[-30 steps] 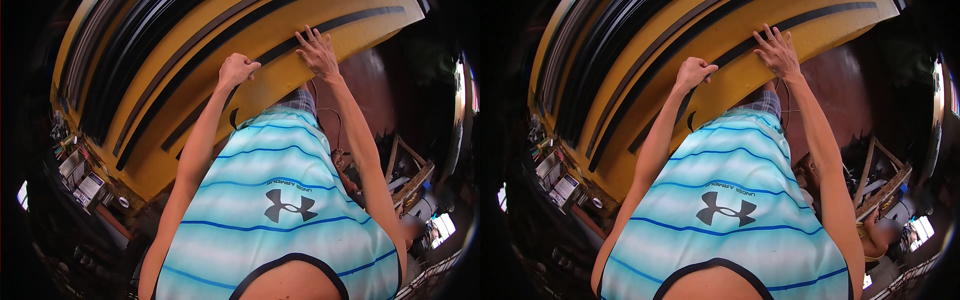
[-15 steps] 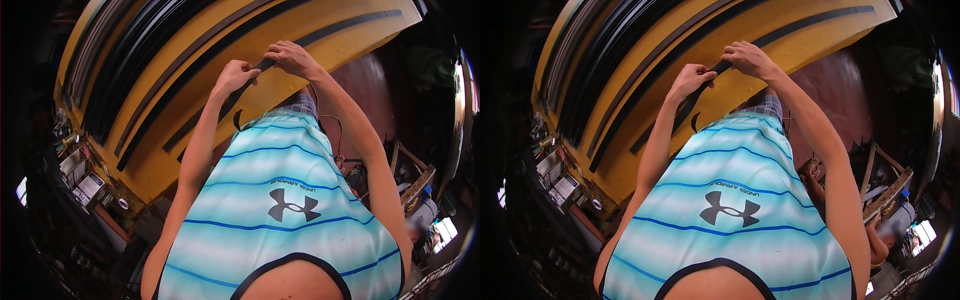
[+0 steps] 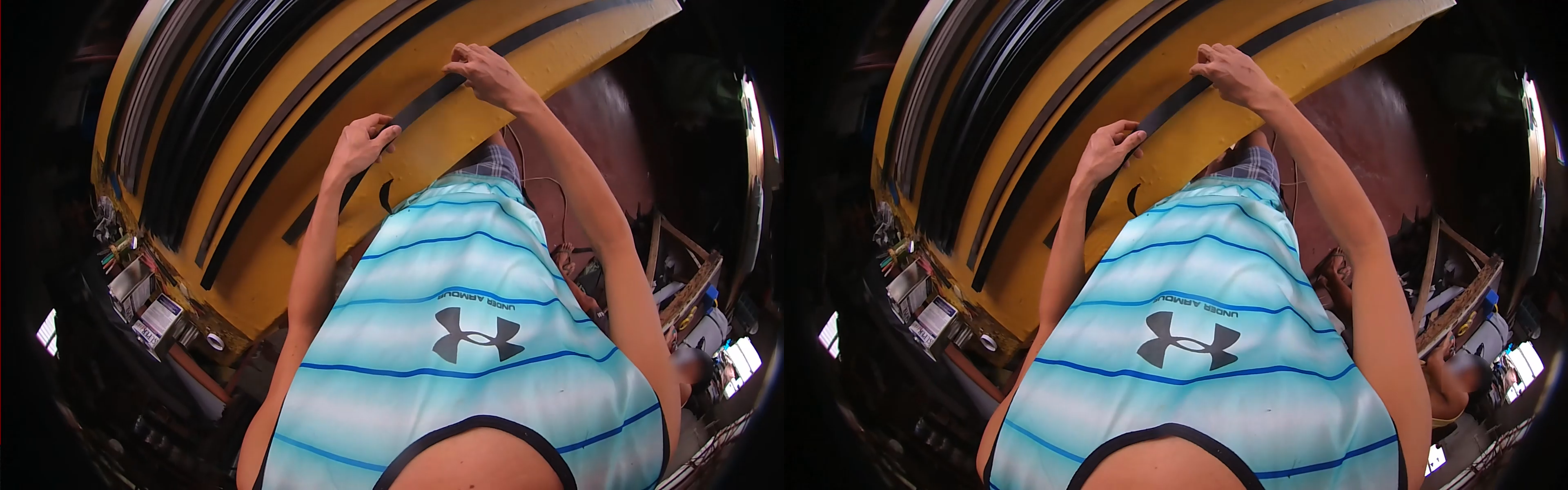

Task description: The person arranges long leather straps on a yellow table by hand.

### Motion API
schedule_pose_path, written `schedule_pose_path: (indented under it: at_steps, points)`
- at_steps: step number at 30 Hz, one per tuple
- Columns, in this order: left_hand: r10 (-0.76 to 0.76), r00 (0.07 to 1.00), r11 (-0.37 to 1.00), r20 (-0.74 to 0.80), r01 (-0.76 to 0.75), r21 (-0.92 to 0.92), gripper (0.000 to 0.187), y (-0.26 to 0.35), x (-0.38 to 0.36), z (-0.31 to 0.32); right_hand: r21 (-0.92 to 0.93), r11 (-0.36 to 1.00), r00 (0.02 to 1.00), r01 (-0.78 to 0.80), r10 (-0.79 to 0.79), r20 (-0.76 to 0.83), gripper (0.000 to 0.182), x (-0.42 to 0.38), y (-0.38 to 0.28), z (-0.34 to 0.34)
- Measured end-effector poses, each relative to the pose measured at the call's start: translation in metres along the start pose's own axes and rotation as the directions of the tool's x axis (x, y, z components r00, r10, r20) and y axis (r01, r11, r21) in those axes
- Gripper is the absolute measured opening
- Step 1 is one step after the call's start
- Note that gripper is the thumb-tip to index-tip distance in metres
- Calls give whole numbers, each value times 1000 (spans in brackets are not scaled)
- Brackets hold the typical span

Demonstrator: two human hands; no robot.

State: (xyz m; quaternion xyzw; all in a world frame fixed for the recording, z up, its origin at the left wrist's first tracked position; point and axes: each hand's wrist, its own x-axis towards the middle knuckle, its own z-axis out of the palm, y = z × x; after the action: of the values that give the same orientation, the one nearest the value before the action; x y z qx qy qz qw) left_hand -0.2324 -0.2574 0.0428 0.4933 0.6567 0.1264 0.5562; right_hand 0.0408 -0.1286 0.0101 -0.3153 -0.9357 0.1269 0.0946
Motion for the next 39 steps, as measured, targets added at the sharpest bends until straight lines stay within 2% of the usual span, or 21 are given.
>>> schedule_pose_path:
  at_steps: [2, 4, 5, 7, 9, 12, 19, 22, 25, 28, 37, 39]
  points:
    - [-27, 1000, 1000, -11, 27, 0, 39, -3, 5, 2, -22, 999, 999, -29, 28, -47, 34, 0, -12, -1]
    - [-56, 998, 998, -23, 56, 0, 39, -2, 5, 3, 228, 956, 982, -185, 187, 11, 19, 0, -25, 0]
    - [-81, 996, 997, -37, 80, -2, 39, 0, 5, 3, 231, 955, 982, -189, 191, 11, 19, 2, -28, 2]
    - [-106, 993, 994, -49, 106, -2, 39, 1, 7, 6, 357, 892, 961, -276, 257, 102, 11, 3, -31, 8]
    - [-64, 993, 994, -99, 55, -93, 40, -3, 10, 11, 358, 896, 964, -264, 261, 58, 12, 3, -31, 13]
    - [-39, 988, 993, -149, 22, -116, 42, -1, 13, 17, 397, 877, 957, -272, 290, 16, 15, 1, -28, 18]
    - [-52, 993, 998, -105, 47, -53, 43, 15, 28, 22, 584, 730, 916, -356, 397, 62, 19, -4, -20, 20]
    - [-61, 994, 997, -91, 57, -47, 42, 10, 30, 25, 615, 738, 931, -279, 365, -17, 19, -8, -18, 25]
    - [-46, 995, 999, -85, 43, -32, 40, 7, 30, 29, 600, 750, 927, -279, 374, -37, 20, -10, -21, 29]
    - [-23, 991, 999, -130, 27, 30, 41, 6, 30, 30, 508, 814, 931, -281, 361, -63, 22, -9, -23, 28]
    - [18, 973, 972, -228, 37, 234, 44, 0, 33, 37, 431, 859, 928, -275, 355, -116, 38, -7, -28, 30]
    - [64, 964, 937, -257, 30, 347, 46, -2, 35, 37, 429, 856, 927, -287, 362, -103, 38, -7, -28, 31]
